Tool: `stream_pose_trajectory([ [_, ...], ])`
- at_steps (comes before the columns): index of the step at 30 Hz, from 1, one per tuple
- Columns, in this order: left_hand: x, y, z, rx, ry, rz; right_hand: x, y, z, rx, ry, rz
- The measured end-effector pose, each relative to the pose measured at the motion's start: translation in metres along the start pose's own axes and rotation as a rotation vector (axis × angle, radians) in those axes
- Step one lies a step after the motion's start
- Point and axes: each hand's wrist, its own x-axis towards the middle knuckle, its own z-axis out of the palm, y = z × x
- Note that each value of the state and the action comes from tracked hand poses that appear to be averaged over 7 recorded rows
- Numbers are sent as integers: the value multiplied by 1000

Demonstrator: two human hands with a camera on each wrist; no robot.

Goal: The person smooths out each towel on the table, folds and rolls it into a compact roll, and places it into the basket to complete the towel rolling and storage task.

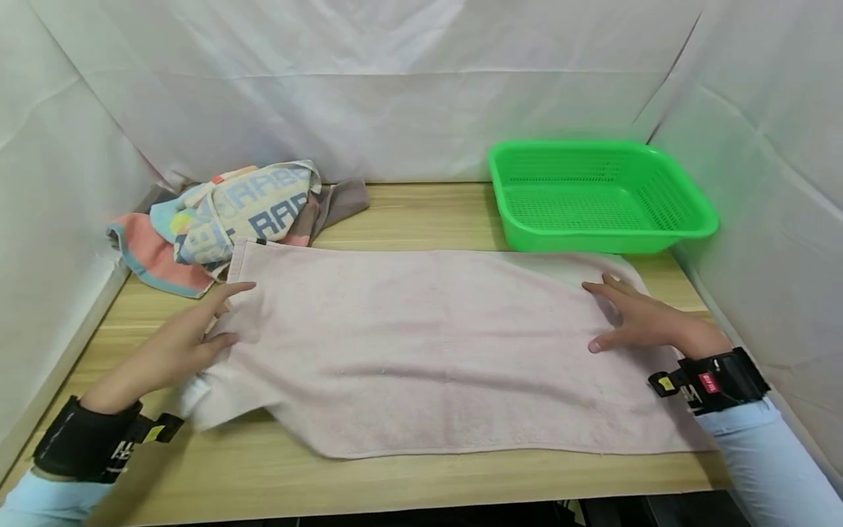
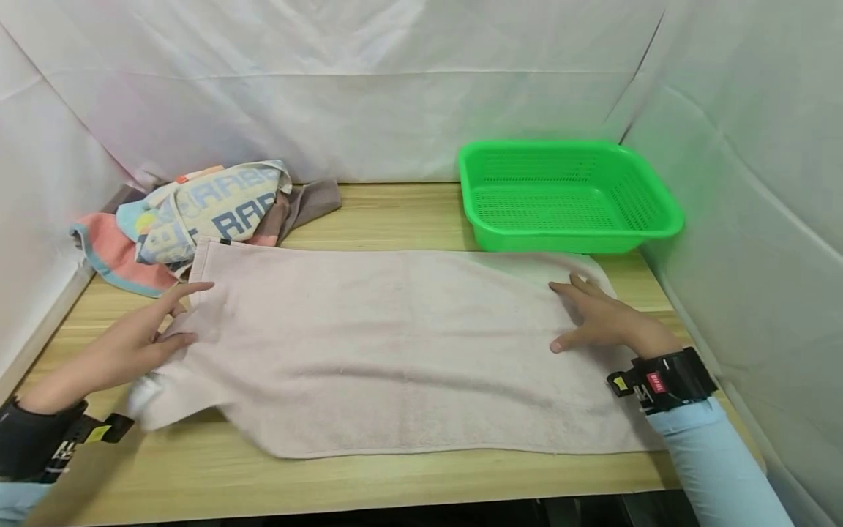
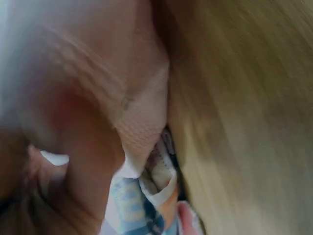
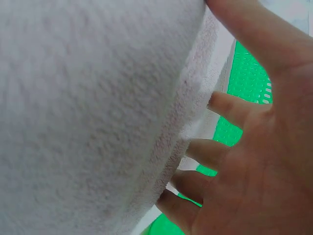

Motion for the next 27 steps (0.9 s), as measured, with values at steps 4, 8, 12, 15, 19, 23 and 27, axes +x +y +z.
stream_pose_trajectory([
  [4, -5, -5, -6, 28, -128, -123, 0, 0, -2, -14, 5, 6],
  [8, -6, -13, -10, 58, -308, -253, 4, 5, -10, -38, 69, 19],
  [12, 1, -18, -13, 142, -314, -253, 13, 16, -19, -70, 206, 29],
  [15, 17, -17, -17, 202, -251, -225, 18, 26, -24, -112, 307, 62],
  [19, 47, -16, -20, 218, -125, -226, 22, 33, -29, -23, 369, 209],
  [23, 75, -24, -18, 196, 20, -228, 26, 35, -28, 162, 431, 330],
  [27, 92, -32, -13, 167, 103, -221, 31, 39, -23, 423, 448, 368],
])
